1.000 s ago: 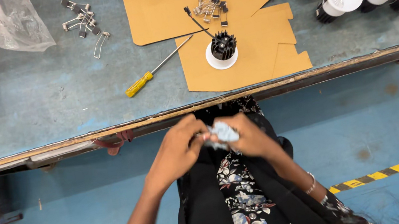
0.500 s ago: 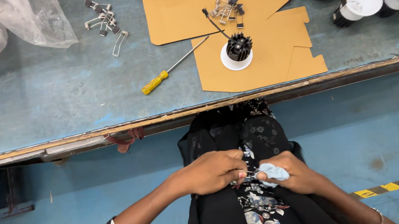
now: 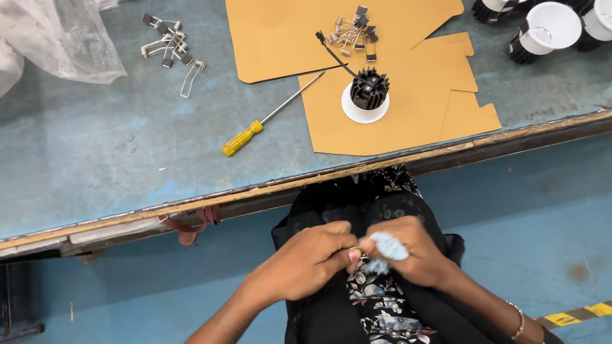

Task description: The person cleans small metal clips with a cloth and places them on a cardboard sheet. They then attach the clips to a white cylindrical component with a black finned top using a screwdriver, repeating the process for several clips before moving the component aside.

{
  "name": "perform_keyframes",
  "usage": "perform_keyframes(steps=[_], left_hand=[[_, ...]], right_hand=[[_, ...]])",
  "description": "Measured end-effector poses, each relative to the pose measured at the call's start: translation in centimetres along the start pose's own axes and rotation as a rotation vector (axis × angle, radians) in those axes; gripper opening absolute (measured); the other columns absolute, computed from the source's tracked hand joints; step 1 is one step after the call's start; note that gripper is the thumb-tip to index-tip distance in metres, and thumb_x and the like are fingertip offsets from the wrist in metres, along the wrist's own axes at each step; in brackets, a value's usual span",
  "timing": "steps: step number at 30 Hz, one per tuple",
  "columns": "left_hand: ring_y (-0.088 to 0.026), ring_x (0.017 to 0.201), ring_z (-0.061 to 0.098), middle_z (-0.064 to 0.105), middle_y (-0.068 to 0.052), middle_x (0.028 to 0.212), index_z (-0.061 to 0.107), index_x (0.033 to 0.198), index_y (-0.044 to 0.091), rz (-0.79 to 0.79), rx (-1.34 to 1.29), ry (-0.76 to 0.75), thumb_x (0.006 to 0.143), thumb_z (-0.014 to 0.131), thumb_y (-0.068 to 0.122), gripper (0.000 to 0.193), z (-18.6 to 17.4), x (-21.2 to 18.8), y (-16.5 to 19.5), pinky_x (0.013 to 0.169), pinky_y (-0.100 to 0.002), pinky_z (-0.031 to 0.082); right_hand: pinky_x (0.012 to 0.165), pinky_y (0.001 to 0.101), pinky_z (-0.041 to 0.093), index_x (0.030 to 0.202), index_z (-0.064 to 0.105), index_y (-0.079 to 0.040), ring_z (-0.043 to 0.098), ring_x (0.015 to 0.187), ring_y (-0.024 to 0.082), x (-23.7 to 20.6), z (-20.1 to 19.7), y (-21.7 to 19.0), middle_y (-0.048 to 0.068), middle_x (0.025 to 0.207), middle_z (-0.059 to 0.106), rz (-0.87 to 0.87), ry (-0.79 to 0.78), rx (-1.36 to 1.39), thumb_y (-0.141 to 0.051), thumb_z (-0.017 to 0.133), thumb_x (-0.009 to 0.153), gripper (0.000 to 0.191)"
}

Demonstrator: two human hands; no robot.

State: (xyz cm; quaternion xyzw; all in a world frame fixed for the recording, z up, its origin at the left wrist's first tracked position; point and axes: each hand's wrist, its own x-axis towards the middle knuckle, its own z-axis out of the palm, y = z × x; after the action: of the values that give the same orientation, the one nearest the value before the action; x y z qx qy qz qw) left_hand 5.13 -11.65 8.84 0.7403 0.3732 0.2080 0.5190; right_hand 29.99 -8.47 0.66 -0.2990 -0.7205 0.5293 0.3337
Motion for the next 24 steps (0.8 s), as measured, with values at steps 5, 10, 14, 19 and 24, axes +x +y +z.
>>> perform_keyframes(steps=[5,10,14,19,24], left_hand=[[-0.017,0.085,0.058,0.058,-0.005,0.088,0.068,0.089,0.004,0.051,-0.186,0.345,0.1,0.059,0.021,0.022,-2.1,-1.1,-2.6,0.079,-0.032,0.048],[-0.01,0.064,0.054,0.059,-0.004,0.069,0.073,0.097,0.003,-0.025,0.124,0.877,0.106,0.059,0.033,0.035,-10.2,6.1,-9.3,0.059,-0.029,0.042],[-0.011,0.063,0.066,0.068,-0.004,0.072,0.071,0.1,0.002,0.036,-0.028,0.961,0.1,0.061,0.02,0.021,-16.2,17.5,-14.5,0.057,-0.026,0.053],[-0.012,0.068,0.063,0.067,-0.007,0.079,0.073,0.104,0.0,0.126,-0.079,0.707,0.102,0.071,0.021,0.021,-18.2,26.9,-16.9,0.06,-0.028,0.054],[-0.019,0.107,0.072,0.078,-0.008,0.114,0.075,0.12,0.001,0.403,-0.046,0.593,0.098,0.069,0.01,0.024,-21.5,26.1,-16.5,0.094,-0.034,0.055]], right_hand=[[0.058,0.0235,0.047,0.101,0.06,-0.009,0.056,0.071,0.008,0.2,-10.4,4.2,0.0,0.085,0.057,-0.036,0.955,0.399,-0.018,0.062,0.108,0.011],[0.058,0.0221,0.05,0.118,0.048,-0.009,0.063,0.077,0.006,7.5,-16.3,9.4,-0.001,0.095,0.064,0.049,1.118,0.172,-0.04,0.073,0.106,0.042],[0.045,0.024,0.041,0.099,0.051,-0.006,0.055,0.059,0.005,13.1,-15.3,11.1,0.001,0.077,0.061,0.085,1.01,0.039,-0.038,0.069,0.104,0.037],[0.044,0.0238,0.039,0.08,0.057,-0.005,0.055,0.053,0.007,12.7,-15.2,9.1,0.001,0.067,0.06,0.043,0.875,0.009,-0.028,0.064,0.108,0.038],[0.045,0.0248,0.04,0.081,0.057,-0.003,0.053,0.053,0.008,12.6,-14.9,7.9,0.002,0.07,0.06,-0.002,0.881,0.046,-0.025,0.065,0.108,0.036]])
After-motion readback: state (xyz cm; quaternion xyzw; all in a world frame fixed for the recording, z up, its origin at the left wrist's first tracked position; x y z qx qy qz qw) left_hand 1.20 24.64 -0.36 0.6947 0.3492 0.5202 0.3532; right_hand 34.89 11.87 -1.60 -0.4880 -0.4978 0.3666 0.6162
